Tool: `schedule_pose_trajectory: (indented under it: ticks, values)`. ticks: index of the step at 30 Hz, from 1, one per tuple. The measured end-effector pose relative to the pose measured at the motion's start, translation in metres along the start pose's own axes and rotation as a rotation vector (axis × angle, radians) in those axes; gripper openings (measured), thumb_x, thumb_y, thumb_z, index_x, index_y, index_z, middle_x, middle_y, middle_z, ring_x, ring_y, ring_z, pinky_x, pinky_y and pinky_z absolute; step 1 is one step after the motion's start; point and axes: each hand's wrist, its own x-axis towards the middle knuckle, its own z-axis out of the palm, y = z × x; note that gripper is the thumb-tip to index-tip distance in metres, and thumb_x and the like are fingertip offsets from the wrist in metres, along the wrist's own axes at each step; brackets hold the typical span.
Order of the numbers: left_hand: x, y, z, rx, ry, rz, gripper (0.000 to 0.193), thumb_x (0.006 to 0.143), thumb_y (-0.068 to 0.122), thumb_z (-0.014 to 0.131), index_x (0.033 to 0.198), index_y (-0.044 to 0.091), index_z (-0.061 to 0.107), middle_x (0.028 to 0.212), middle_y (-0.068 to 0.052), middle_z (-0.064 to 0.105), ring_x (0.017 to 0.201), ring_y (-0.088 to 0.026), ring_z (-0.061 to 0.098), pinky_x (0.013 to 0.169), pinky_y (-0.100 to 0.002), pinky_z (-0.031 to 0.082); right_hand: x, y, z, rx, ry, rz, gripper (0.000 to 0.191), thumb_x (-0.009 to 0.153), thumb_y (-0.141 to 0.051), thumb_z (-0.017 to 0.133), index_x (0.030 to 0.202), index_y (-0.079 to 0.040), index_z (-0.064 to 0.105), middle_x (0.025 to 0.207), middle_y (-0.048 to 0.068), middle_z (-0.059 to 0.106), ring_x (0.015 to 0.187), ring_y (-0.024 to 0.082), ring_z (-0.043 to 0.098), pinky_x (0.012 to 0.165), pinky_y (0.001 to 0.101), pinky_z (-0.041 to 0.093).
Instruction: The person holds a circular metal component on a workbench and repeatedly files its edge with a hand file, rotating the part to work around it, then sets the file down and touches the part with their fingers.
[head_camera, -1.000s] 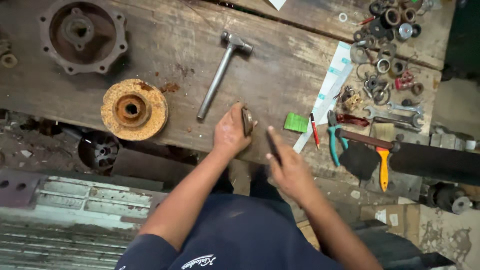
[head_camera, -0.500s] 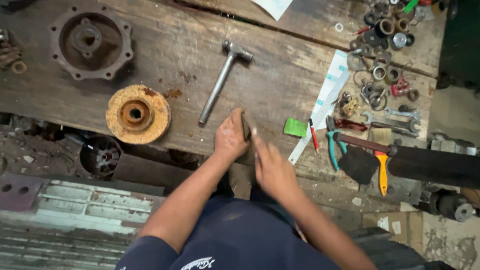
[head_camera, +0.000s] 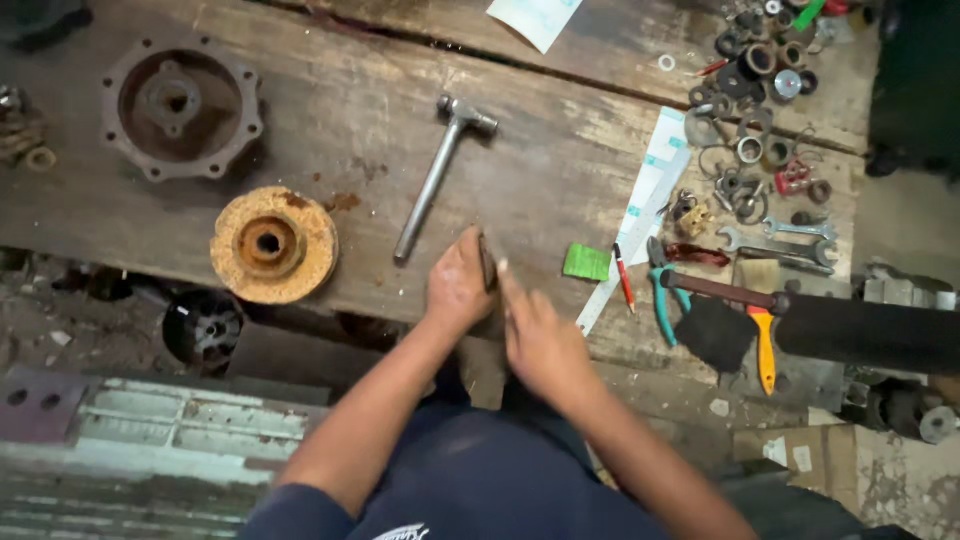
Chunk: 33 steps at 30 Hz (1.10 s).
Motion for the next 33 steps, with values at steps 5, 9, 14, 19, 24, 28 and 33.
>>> schedule_pose_trajectory:
  ticks: [5,9,14,19,24,28,33]
  values:
    - [0.002,0.001,-0.001,0.022,-0.035,-0.032,0.082,0.077,0.025,0.082,0.142,0.002,0.037,0.101,-0.025,0.067,0.094,-0.045,0.065,0.084,-0.054,0.053,0.022,0.046,-0.005,0.226,0.065,-0.084,0.053,0.101,-0.018,0.061,0.152,-0.011,0.047,0.128,0.027,0.066,0.118,0.049,0.063,0.099,0.0524,0.052]
    - [0.004,0.002,-0.004,-0.036,-0.043,-0.047,0.083,0.066,0.021,0.083,0.135,0.006,0.040,0.106,-0.022,0.067,0.100,-0.042,0.066,0.085,-0.050,0.054,-0.011,0.048,-0.028,0.306,0.064,-0.085,0.057,0.099,-0.016,0.060,0.153,-0.008,0.045,0.130,0.029,0.064,0.118,0.048,0.062,0.096,0.0514,0.051]
    - [0.005,0.006,-0.007,-0.060,-0.043,-0.049,0.078,0.069,0.016,0.080,0.135,0.006,0.040,0.109,-0.020,0.067,0.103,-0.042,0.065,0.087,-0.050,0.054,-0.024,0.008,-0.034,0.151,-0.074,0.060,0.059,0.096,-0.020,0.062,0.153,-0.016,0.045,0.109,0.022,0.070,0.102,0.044,0.068,0.087,0.0501,0.054]
    - [0.006,0.009,-0.008,-0.039,-0.017,-0.002,0.078,0.075,0.019,0.081,0.138,0.002,0.038,0.114,-0.023,0.065,0.105,-0.044,0.064,0.086,-0.051,0.054,-0.014,-0.015,-0.030,0.010,-0.018,-0.017,0.057,0.097,-0.018,0.059,0.152,-0.014,0.045,0.111,0.022,0.069,0.089,0.046,0.067,0.074,0.0540,0.055]
    - [0.007,0.011,-0.009,-0.037,0.003,0.037,0.080,0.073,0.019,0.081,0.138,0.000,0.038,0.123,-0.024,0.063,0.110,-0.043,0.064,0.090,-0.050,0.054,-0.014,-0.014,-0.029,-0.072,-0.054,0.048,0.059,0.096,-0.021,0.060,0.153,-0.017,0.044,0.099,0.021,0.067,0.077,0.046,0.067,0.067,0.0561,0.056]
    - [0.006,0.012,-0.010,-0.078,-0.069,-0.030,0.085,0.067,0.023,0.084,0.136,0.000,0.040,0.123,-0.024,0.063,0.113,-0.044,0.062,0.089,-0.050,0.053,-0.012,-0.014,-0.030,0.007,0.115,-0.134,0.056,0.099,-0.018,0.058,0.153,-0.013,0.044,0.103,0.020,0.068,0.085,0.046,0.068,0.067,0.0550,0.056]
    - [0.007,0.013,-0.009,-0.034,-0.054,-0.038,0.077,0.078,0.025,0.081,0.138,0.001,0.039,0.123,-0.024,0.064,0.113,-0.043,0.062,0.091,-0.050,0.052,-0.015,-0.017,-0.027,-0.057,-0.003,-0.021,0.060,0.097,-0.020,0.058,0.154,-0.014,0.041,0.102,0.022,0.066,0.079,0.047,0.066,0.067,0.0567,0.055]
